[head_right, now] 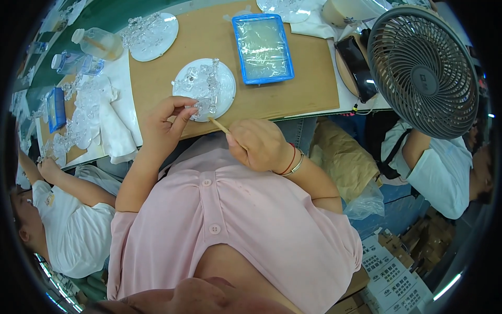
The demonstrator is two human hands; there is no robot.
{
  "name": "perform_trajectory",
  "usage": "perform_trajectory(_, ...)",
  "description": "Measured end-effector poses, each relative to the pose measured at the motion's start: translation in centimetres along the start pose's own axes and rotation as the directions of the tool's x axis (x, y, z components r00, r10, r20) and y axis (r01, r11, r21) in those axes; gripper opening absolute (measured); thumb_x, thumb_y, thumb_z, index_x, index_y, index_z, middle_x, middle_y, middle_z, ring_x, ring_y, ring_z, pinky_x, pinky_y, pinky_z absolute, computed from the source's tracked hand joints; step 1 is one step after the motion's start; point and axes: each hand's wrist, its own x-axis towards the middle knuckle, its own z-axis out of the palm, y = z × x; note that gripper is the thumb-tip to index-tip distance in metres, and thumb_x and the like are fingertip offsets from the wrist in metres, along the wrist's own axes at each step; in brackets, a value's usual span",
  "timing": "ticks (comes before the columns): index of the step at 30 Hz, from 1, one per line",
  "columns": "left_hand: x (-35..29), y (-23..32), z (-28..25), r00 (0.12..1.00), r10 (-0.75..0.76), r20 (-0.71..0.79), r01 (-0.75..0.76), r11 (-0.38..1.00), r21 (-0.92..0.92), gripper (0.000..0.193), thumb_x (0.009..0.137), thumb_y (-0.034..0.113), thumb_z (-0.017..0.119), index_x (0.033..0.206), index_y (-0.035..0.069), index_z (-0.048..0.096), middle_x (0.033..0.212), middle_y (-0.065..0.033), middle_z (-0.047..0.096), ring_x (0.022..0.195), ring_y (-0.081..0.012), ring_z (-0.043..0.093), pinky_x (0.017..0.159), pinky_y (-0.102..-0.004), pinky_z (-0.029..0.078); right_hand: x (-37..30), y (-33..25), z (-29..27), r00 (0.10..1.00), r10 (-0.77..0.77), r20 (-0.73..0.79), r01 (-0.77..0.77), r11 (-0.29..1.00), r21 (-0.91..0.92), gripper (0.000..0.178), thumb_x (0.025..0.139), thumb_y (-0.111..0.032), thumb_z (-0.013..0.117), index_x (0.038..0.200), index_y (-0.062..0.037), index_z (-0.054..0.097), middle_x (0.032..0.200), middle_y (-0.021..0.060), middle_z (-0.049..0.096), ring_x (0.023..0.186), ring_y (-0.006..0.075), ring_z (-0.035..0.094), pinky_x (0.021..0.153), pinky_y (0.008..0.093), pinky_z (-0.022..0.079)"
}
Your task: Applying glue to small decorative lighting components using a brush at an industrial assembly line.
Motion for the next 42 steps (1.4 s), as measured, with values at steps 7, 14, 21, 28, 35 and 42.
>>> perform_trajectory(7, 0.1, -0.2, 0.0, 1.0, 0.011, 0.008, -0.011, 1.0, 0.012, 0.012, 0.084, 0.005, 0.069, 0.095, 0.002, 0.067, 0.088, -0.0083, 0.069, 0.077, -0.0158, 0.068, 0.069, -0.0262, 0.053, -0.6, 1.9, -1.5, 0.976, 0.139, -0.169, -0.173, 0.963, -0.207, 0.004, 0.091, 0.0, 0.054, 0.094, -0.0009, 0.051, 0.068, 0.011, 0.064, 0.053, 0.0161, 0.062, 0.05, 0.0262, 0.047)
perform_trajectory(14, 0.6, 0.6, -1.4, 0.986, 0.17, 0.002, -0.167, 0.972, 0.164, 0.011, 0.083, 0.004, 0.069, 0.094, 0.004, 0.069, 0.086, -0.0089, 0.07, 0.075, -0.0172, 0.067, 0.066, -0.0273, 0.052, 0.0, 1.8, -3.3, 0.961, 0.112, -0.252, -0.171, 0.959, -0.227, 0.009, 0.094, -0.007, 0.053, 0.096, 0.002, 0.05, 0.065, 0.0112, 0.063, 0.053, 0.0163, 0.06, 0.048, 0.0259, 0.046)
perform_trajectory(21, 6.0, 7.1, -9.6, 0.994, 0.01, 0.11, 0.008, 0.987, -0.161, 0.008, 0.084, 0.008, 0.068, 0.09, 0.003, 0.07, 0.081, -0.0044, 0.07, 0.069, -0.0115, 0.064, 0.063, -0.0244, 0.05, -0.1, -0.3, -7.1, 0.706, 0.027, -0.708, 0.057, 0.994, 0.095, 0.019, 0.097, -0.021, 0.047, 0.091, -0.0044, 0.041, 0.061, 0.0157, 0.055, 0.046, 0.0164, 0.05, 0.041, 0.024, 0.04)
perform_trajectory(28, 23.0, 3.6, -16.1, 0.97, 0.054, -0.236, 0.024, 0.949, 0.315, 0.017, 0.09, 0.018, 0.064, 0.095, 0.001, 0.067, 0.077, -0.004, 0.068, 0.065, -0.0084, 0.061, 0.06, -0.0222, 0.048, -0.3, 1.4, -6.7, 0.622, 0.092, -0.778, -0.05, 0.996, 0.078, 0.023, 0.098, -0.025, 0.045, 0.088, -0.0052, 0.039, 0.058, 0.0101, 0.048, 0.044, 0.0129, 0.041, 0.041, 0.0217, 0.035)
perform_trajectory(35, 31.8, -11.1, -15.2, 0.96, 0.078, -0.269, 0.177, 0.575, 0.799, 0.025, 0.082, 0.023, 0.067, 0.098, 0.004, 0.067, 0.09, -0.0181, 0.069, 0.083, -0.0358, 0.065, 0.075, -0.0439, 0.051, -0.7, 2.0, -6.5, 0.648, 0.128, -0.751, -0.067, 0.991, 0.111, 0.027, 0.1, -0.028, 0.047, 0.094, -0.0036, 0.038, 0.06, 0.0145, 0.054, 0.041, 0.0123, 0.045, 0.04, 0.0198, 0.038)
perform_trajectory(42, 22.9, -2.1, -12.9, 0.955, 0.189, 0.229, -0.296, 0.664, 0.687, 0.038, 0.079, 0.005, 0.064, 0.117, 0.006, 0.058, 0.113, -0.0175, 0.064, 0.1, -0.0365, 0.061, 0.086, -0.0424, 0.049, -1.9, 2.4, -7.5, 0.634, 0.188, -0.75, -0.051, 0.978, 0.203, 0.021, 0.1, -0.024, 0.046, 0.095, -0.0034, 0.04, 0.064, 0.0136, 0.05, 0.053, 0.0165, 0.044, 0.047, 0.0232, 0.036)
